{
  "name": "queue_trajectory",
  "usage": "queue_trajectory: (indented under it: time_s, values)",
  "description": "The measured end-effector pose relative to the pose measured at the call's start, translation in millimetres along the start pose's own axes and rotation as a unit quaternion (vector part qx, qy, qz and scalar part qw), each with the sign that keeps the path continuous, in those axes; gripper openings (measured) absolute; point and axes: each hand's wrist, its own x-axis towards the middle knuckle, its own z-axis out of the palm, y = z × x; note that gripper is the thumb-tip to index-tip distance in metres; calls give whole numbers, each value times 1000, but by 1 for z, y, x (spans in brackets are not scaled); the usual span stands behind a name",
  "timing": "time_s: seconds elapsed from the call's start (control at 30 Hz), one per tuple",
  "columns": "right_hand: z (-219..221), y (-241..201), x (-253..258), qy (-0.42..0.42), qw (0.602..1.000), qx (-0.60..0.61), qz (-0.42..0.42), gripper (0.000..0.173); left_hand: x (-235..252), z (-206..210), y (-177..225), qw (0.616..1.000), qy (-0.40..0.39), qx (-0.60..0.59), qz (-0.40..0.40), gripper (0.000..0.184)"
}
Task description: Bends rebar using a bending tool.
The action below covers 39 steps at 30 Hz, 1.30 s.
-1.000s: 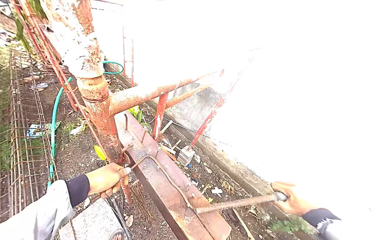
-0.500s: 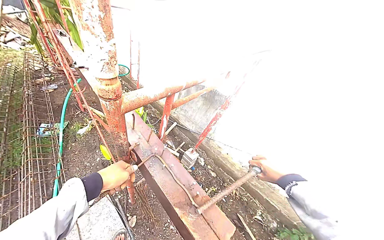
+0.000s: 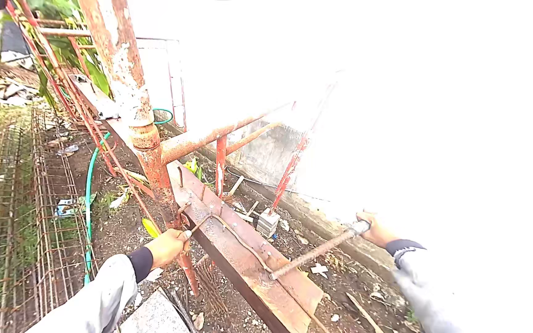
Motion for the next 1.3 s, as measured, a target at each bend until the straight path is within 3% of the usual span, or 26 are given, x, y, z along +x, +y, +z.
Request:
queue_trajectory:
  time_s: [0.17,0.47,0.73,0.87,1.07,1.3]
  values:
    - [-18,-31,-8,-85,992,-29,88,22,6,0,-5,1000,20,19,-3,48]
    - [2,-17,-36,6,992,8,129,19,5,4,-8,998,46,35,30,47]
    - [-33,-59,-66,-74,978,18,192,19,13,6,-9,993,59,86,49,45]
    - [-2,-32,-85,-24,977,18,211,20,10,7,-7,994,54,87,50,44]
    - [8,-38,-146,-2,955,53,290,25,-1,6,1,994,48,88,54,45]
    - [-21,-121,-252,-25,901,-7,434,34,-9,4,-2,998,7,-14,64,48]
